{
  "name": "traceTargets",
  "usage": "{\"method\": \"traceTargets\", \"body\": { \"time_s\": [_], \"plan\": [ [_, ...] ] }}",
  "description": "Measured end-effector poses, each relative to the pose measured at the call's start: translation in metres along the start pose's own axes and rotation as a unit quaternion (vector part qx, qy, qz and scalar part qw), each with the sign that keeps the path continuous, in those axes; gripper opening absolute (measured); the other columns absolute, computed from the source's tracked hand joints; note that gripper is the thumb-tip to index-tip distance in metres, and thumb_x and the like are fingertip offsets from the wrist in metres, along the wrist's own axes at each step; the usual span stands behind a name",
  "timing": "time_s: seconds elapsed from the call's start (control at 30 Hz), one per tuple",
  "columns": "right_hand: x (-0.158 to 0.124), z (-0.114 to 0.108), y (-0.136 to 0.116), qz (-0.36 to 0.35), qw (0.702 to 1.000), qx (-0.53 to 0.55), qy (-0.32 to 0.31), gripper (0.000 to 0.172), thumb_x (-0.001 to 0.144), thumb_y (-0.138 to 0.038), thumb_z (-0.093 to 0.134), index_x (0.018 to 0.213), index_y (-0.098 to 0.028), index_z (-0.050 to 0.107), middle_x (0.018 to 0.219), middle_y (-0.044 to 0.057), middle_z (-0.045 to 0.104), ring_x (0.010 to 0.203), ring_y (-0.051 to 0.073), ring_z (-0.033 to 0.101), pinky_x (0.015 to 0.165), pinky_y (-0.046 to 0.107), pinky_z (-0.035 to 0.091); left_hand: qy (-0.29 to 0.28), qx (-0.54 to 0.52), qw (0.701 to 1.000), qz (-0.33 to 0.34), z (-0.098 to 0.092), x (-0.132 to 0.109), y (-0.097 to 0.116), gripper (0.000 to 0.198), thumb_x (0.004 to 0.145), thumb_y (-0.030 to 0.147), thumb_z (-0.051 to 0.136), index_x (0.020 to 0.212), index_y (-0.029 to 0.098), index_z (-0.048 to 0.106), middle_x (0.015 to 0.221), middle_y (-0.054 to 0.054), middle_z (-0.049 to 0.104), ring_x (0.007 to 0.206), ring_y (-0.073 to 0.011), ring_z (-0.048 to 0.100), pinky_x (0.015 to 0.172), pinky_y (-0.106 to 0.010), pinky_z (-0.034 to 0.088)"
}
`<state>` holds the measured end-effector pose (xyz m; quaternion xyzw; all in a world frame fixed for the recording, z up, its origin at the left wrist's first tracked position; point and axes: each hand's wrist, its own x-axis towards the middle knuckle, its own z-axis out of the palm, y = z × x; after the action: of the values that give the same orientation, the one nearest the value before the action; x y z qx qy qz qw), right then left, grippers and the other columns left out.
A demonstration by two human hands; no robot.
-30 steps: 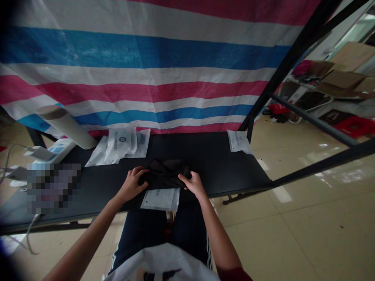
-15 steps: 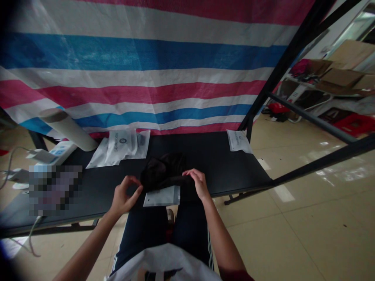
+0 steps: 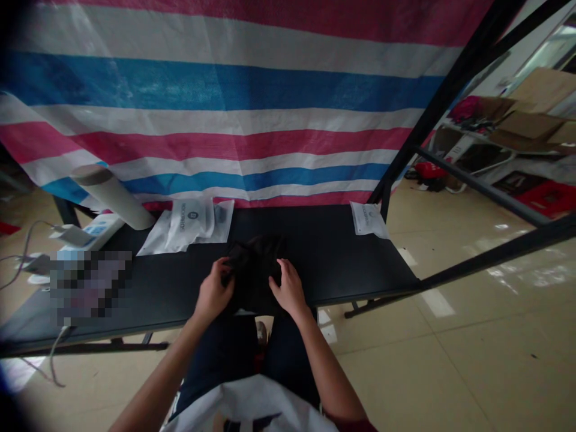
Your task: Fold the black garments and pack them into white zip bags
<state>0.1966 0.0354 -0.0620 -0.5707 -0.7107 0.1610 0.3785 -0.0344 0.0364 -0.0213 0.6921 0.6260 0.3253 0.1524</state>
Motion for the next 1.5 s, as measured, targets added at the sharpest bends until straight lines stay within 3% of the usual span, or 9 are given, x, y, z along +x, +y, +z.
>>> {"method": "traceTargets", "body": {
  "time_s": [0.1,0.23,0.37,0.5,0.63,0.9,1.17,1.33,1.5],
  "plan": [
    [-0.004,-0.004,0.008,-0.025,0.999,-0.037,-0.004,0.043,0.088,-0.026,0.055,0.13,-0.018,0.053,0.132,0.013,0.058,0.131,0.026,0.048,0.109,0.045,0.044,0.151,0.05,0.98,-0.117,-0.044,0.002,-0.032,0.05,0.083,0.027,0.054,0.13,0.019,0.042,0.104,-0.009,0.063,0.084,-0.0236,0.065,0.071,-0.034,0.05],
    [-0.002,-0.002,0.011,-0.029,0.997,-0.071,-0.003,0.034,0.087,-0.025,0.055,0.12,-0.017,0.061,0.128,0.013,0.06,0.131,0.027,0.048,0.109,0.045,0.043,0.191,0.128,0.969,-0.087,-0.077,-0.006,-0.056,0.046,0.084,0.041,0.055,0.122,0.016,0.049,0.107,-0.011,0.058,0.095,-0.0278,0.061,0.079,-0.039,0.05],
    [0.001,0.0,0.006,-0.03,0.995,-0.093,-0.014,0.039,0.086,-0.029,0.058,0.123,-0.016,0.06,0.131,0.014,0.059,0.133,0.028,0.046,0.11,0.046,0.042,0.114,0.108,0.988,-0.008,-0.058,-0.013,-0.05,0.039,0.087,0.045,0.051,0.116,0.018,0.054,0.104,-0.01,0.06,0.099,-0.0276,0.058,0.088,-0.041,0.049],
    [-0.004,-0.005,0.0,-0.029,0.994,-0.101,-0.029,0.057,0.082,-0.04,0.065,0.132,-0.016,0.054,0.141,0.016,0.051,0.138,0.032,0.039,0.11,0.05,0.04,0.0,0.166,0.986,0.015,-0.026,-0.019,-0.046,0.058,0.083,0.056,0.055,0.128,0.019,0.052,0.125,-0.015,0.057,0.117,-0.0346,0.052,0.094,-0.049,0.045],
    [-0.015,-0.011,-0.001,-0.016,0.994,-0.101,-0.035,0.064,0.081,-0.044,0.066,0.136,-0.016,0.052,0.147,0.016,0.045,0.141,0.034,0.035,0.11,0.053,0.038,-0.01,0.213,0.977,0.026,-0.013,-0.03,-0.051,0.079,0.078,0.065,0.058,0.139,0.015,0.046,0.141,-0.021,0.045,0.13,-0.0411,0.041,0.1,-0.053,0.04],
    [-0.012,-0.028,0.015,0.006,1.0,0.01,0.003,0.045,0.088,-0.045,0.059,0.125,-0.021,0.059,0.133,0.012,0.059,0.128,0.027,0.051,0.108,0.047,0.042,-0.046,0.198,0.978,0.057,-0.039,-0.023,-0.056,0.061,0.085,0.064,0.049,0.128,0.021,0.057,0.127,-0.014,0.06,0.115,-0.0339,0.054,0.093,-0.046,0.045],
    [0.012,-0.08,0.101,0.15,0.978,0.045,0.141,0.055,0.089,-0.056,0.043,0.12,-0.013,0.06,0.124,0.019,0.063,0.114,0.028,0.06,0.096,0.045,0.048,-0.003,0.1,0.995,0.027,-0.07,0.014,-0.1,0.042,0.09,0.056,0.046,0.102,0.02,0.063,0.103,-0.008,0.063,0.095,-0.0241,0.061,0.085,-0.034,0.049],
    [0.007,-0.112,0.144,0.204,0.962,-0.042,0.178,0.058,0.087,-0.054,0.04,0.12,-0.011,0.059,0.123,0.019,0.063,0.11,0.028,0.061,0.096,0.041,0.047,0.012,0.059,0.998,-0.026,-0.07,0.016,-0.116,0.042,0.089,0.057,0.043,0.094,0.02,0.062,0.092,-0.006,0.065,0.083,-0.0214,0.063,0.074,-0.031,0.049],
    [0.015,-0.123,0.155,0.242,0.941,-0.184,0.153,0.058,0.09,-0.048,0.035,0.125,-0.008,0.057,0.124,0.021,0.06,0.116,0.031,0.056,0.099,0.043,0.042,0.012,0.051,0.997,-0.06,-0.067,0.012,-0.118,0.043,0.089,0.057,0.042,0.096,0.02,0.063,0.091,-0.006,0.07,0.082,-0.022,0.065,0.072,-0.03,0.048]
  ]
}}
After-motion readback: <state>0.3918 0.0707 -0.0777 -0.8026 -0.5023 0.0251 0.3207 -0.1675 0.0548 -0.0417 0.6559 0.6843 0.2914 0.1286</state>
